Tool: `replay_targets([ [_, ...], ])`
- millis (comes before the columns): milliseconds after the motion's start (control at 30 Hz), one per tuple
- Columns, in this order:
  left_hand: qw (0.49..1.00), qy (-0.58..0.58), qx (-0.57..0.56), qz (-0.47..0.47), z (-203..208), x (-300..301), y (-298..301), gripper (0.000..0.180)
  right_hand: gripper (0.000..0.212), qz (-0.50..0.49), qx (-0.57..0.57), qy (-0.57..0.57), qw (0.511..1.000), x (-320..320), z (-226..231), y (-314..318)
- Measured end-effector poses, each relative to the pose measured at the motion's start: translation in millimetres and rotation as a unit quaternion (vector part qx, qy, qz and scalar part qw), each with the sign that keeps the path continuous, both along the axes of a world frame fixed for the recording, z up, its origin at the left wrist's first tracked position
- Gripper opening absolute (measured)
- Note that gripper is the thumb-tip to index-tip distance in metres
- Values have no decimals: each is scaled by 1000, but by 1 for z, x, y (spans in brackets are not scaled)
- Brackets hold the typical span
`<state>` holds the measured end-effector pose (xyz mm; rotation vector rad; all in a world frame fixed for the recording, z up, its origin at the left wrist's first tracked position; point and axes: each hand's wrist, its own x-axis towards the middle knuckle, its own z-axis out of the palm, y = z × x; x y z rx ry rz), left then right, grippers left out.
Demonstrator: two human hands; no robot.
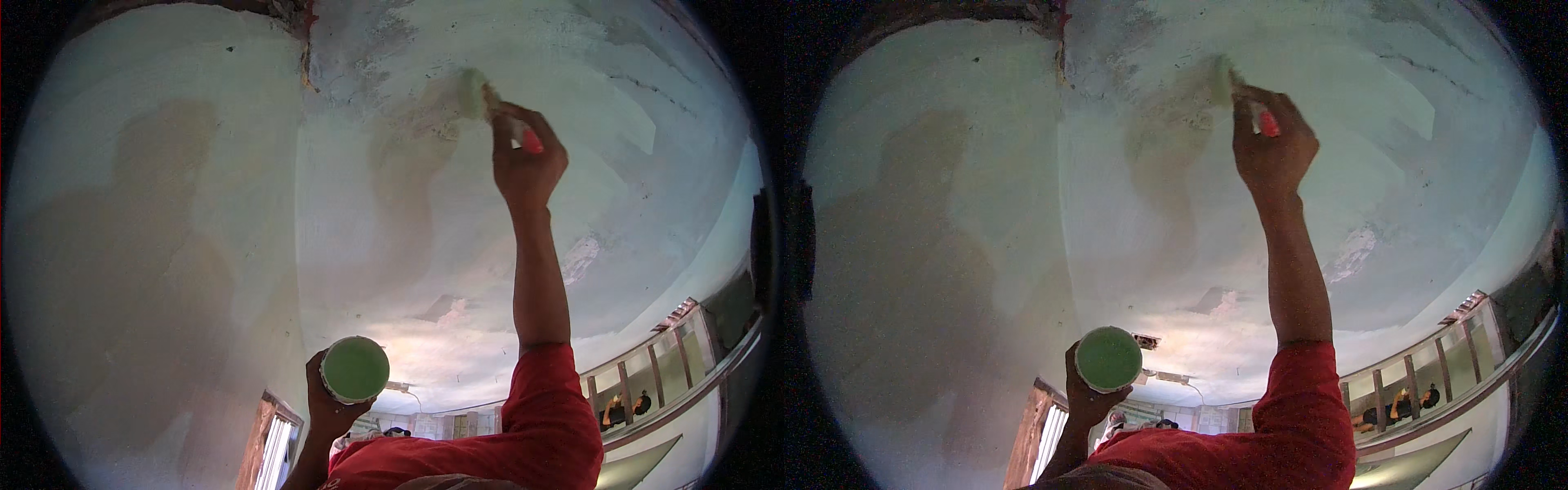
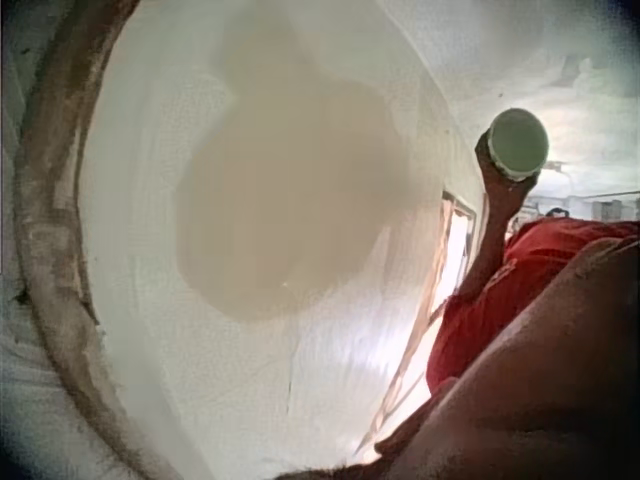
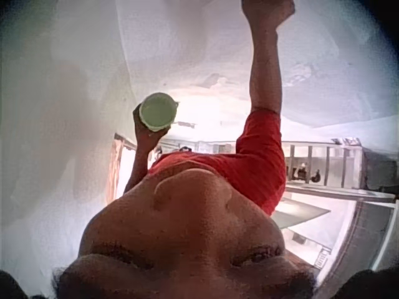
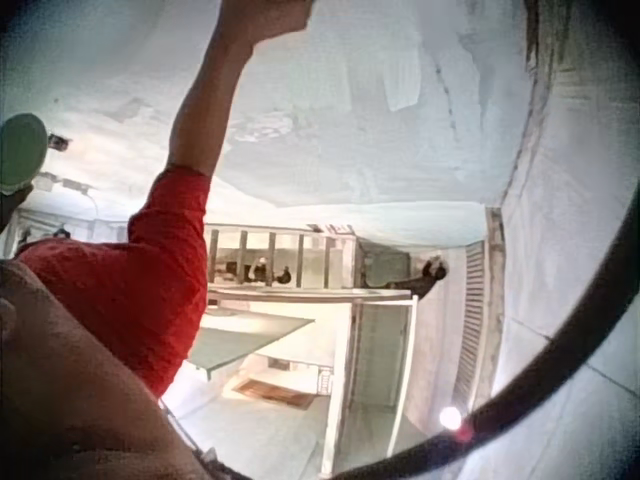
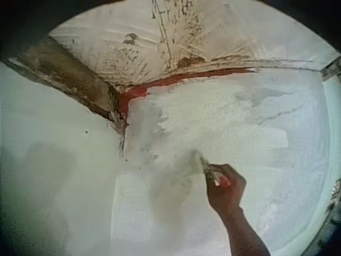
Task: Painting a ceiling using a brush and a paint bucket.
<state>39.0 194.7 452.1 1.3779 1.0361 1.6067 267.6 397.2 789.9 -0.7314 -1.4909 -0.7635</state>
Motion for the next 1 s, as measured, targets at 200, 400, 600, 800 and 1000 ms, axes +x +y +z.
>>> replay_targets([
  [200,999,-45,3,7,-2,-3,2,103,20,169,-4,22,985,-28,-17,-8],
  [400,999,-45,-4,5,-5,-8,3,105,27,227,61,137,962,-24,-10,-7],
  [600,997,-77,-8,9,-6,-6,1,104,24,155,152,124,968,25,30,-10],
  [800,999,-47,-10,19,-7,-3,0,102,40,-82,-130,-22,988,-24,-34,18],
  [1000,998,-52,-20,-22,-6,7,3,103,28,124,-207,-146,959,-99,-122,35],
])
